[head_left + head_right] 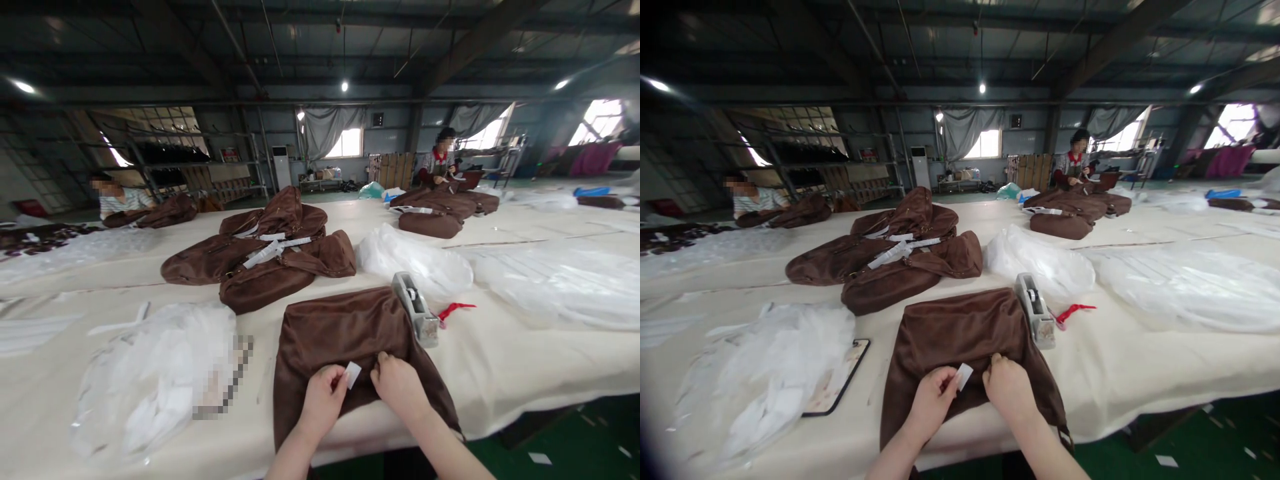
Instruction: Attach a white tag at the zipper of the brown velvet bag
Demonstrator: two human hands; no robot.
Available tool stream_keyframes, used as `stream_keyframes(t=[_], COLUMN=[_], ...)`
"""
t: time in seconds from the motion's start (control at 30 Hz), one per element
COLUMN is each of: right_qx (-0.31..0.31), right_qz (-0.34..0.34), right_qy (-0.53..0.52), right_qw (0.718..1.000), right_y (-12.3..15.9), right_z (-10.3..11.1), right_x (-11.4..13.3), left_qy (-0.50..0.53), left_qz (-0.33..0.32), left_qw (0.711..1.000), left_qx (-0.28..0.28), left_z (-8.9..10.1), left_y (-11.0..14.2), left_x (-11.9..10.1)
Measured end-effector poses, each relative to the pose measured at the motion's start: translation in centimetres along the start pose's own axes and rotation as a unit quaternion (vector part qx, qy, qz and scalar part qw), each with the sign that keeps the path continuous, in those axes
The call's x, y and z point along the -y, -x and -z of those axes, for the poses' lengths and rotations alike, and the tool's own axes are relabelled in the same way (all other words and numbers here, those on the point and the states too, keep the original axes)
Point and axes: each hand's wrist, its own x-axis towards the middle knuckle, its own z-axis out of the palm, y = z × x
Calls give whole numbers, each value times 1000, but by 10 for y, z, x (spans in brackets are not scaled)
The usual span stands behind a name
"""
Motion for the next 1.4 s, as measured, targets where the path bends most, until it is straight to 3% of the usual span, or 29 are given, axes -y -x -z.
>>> stream_keyframes(t=[0.2, 0.33, 0.4, 0.5, 0.6, 0.73, 0.9, 1.2, 1.4], right_qx=[37, 67, 72, 67, 56, 15, -24, 34, 68], right_qz=[64, 149, 160, 142, 115, 91, 78, 24, 27], right_qy=[-63, -124, -148, -191, -241, -284, -294, -363, -405], right_qw=[995, 979, 973, 969, 962, 954, 952, 931, 911], right_y=[7, 12, 14, 14, 14, 18, 22, 20, 19], right_z=[7, 16, 18, 12, 0, -14, -16, -18, -16], right_x=[25, 19, 11, 0, -7, -9, -6, 3, 5], left_qy=[-18, 6, 49, 134, 136, 74, 19, -140, -79], left_qz=[30, 74, 102, 140, 127, 113, 113, 100, 94], left_qw=[999, 997, 993, 981, 982, 991, 992, 981, 987], left_qx=[-23, -28, -26, 2, 27, -24, -60, -88, -108], left_z=[21, 34, 32, 17, -6, -27, -30, -32, -32], left_y=[11, 14, 12, 10, 10, 12, 15, 26, 23], left_x=[13, 26, 26, 15, -2, -18, -23, -31, -27])
